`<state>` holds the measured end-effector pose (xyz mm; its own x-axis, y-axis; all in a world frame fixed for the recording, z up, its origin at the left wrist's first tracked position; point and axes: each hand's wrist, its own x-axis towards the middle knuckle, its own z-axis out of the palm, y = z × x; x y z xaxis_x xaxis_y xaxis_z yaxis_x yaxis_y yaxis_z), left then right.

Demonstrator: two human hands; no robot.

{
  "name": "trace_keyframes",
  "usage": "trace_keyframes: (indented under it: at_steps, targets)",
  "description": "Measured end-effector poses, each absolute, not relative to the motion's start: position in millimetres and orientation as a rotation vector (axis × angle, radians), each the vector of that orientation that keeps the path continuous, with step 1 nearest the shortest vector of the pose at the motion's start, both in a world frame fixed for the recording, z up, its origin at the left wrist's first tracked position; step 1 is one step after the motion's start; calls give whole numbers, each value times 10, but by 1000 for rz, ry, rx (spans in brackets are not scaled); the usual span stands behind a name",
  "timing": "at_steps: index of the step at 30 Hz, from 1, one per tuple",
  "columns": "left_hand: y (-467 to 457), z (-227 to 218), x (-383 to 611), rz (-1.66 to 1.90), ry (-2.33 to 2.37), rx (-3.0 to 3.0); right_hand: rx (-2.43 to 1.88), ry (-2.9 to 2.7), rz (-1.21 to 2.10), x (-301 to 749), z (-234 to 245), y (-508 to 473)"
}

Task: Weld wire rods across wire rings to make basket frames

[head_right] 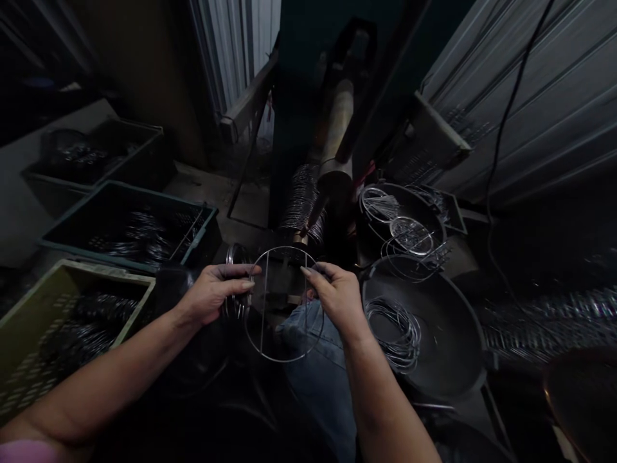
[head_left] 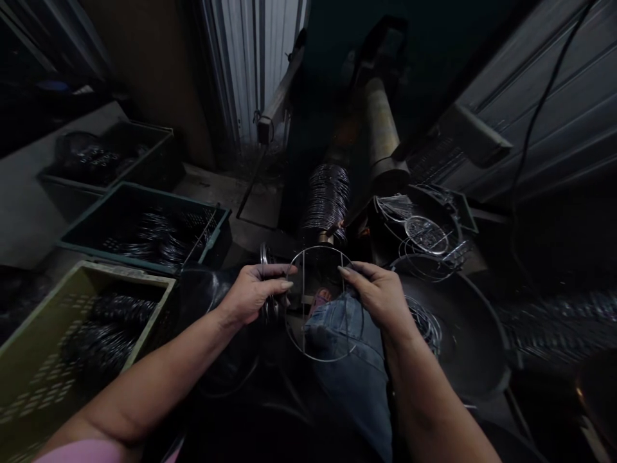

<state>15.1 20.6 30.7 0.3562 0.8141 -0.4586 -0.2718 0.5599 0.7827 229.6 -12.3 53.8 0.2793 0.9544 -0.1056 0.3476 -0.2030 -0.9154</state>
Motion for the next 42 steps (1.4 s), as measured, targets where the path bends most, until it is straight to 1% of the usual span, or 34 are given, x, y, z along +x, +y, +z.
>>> trace_keyframes:
  at_steps: [4,13,19,24,27,31,35,42]
  targets:
    - [290,346,200,824,962,712,-1754,-1290,761,2373,539,18]
    - [445,457,291,872,952,704,-1796,-1330,694,2476,617,298]
    - [497,466,329,859,949,711,-1810,-1323,734,2480,707,355]
    - [524,484,346,856,967,724,-1793,-1254,819,2457,692,377]
    - [527,502,368,873,1012,747,-1699,-1144,910,2451,643,311]
    - [517,508,403,954,1048,803,-1516,-852,1076,2452,578,111]
    - [506,489,403,931,1034,842,-1440,-704,1045,2421,546,-109]
    - [651,523,353,842,1045,888,-1395,-713,1124,2301,551,-331]
